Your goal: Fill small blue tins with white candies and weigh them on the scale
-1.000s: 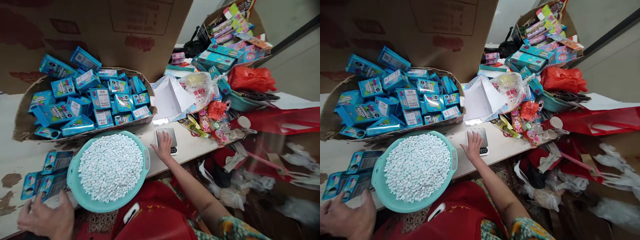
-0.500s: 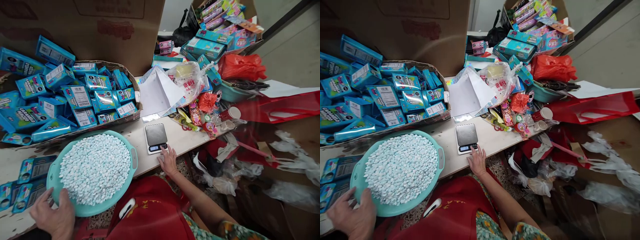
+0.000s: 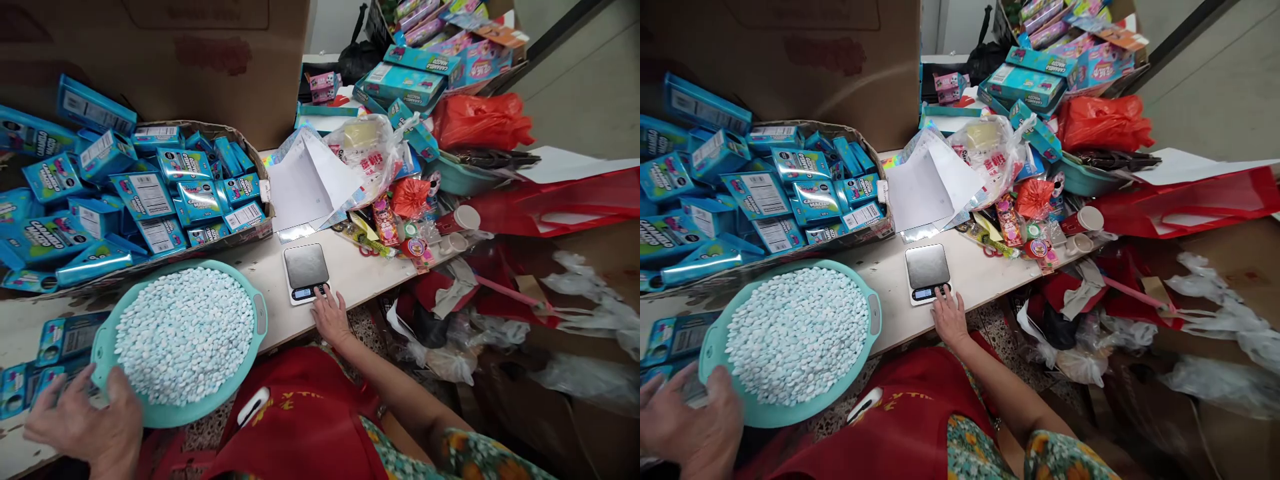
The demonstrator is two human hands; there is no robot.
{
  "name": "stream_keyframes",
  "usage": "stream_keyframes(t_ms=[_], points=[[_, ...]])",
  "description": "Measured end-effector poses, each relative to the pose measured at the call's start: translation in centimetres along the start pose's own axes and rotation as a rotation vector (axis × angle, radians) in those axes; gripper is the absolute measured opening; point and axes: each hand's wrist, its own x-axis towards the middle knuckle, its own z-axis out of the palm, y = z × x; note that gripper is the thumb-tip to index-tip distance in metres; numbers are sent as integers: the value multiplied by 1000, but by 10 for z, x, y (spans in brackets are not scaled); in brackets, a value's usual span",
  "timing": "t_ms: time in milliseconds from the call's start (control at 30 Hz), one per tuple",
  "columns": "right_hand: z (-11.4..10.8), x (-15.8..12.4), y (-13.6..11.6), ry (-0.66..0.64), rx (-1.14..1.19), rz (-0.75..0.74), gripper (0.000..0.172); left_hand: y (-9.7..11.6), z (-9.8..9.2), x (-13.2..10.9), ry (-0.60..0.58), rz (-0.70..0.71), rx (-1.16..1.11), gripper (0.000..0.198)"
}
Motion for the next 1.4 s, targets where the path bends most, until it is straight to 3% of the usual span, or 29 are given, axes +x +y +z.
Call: stream_keyframes(t_ms=[67, 133, 333, 667, 833, 1100, 1233, 1300, 1400], points=[[1, -1, 2, -11, -8, -21, 23, 19, 8, 7, 127, 185, 14, 38], [1, -2, 4, -16, -5, -33, 23, 42, 17, 10, 172, 294, -22, 36], [-4, -9, 6, 23, 32, 14, 32, 97, 35, -2, 92, 369, -106, 31], [-10, -3, 5, -15, 152, 73, 26, 108, 40, -19, 5, 418, -153, 24], [-21, 2, 2, -28, 221, 154, 43, 115, 40, -21, -16, 437, -181, 21], [-27, 10, 1, -43, 248, 200, 50, 179, 62, -33, -124, 614, -340, 14], [-31, 5, 6, 3, 391, 218, 38, 212, 71, -48, -245, 618, -453, 13], [-31, -2, 9, 62, 693, 402, 37, 225, 78, -57, -401, 559, -501, 15], [-26, -11, 9, 98, 1141, 794, 48, 240, 102, -65, -755, 395, -482, 28]])
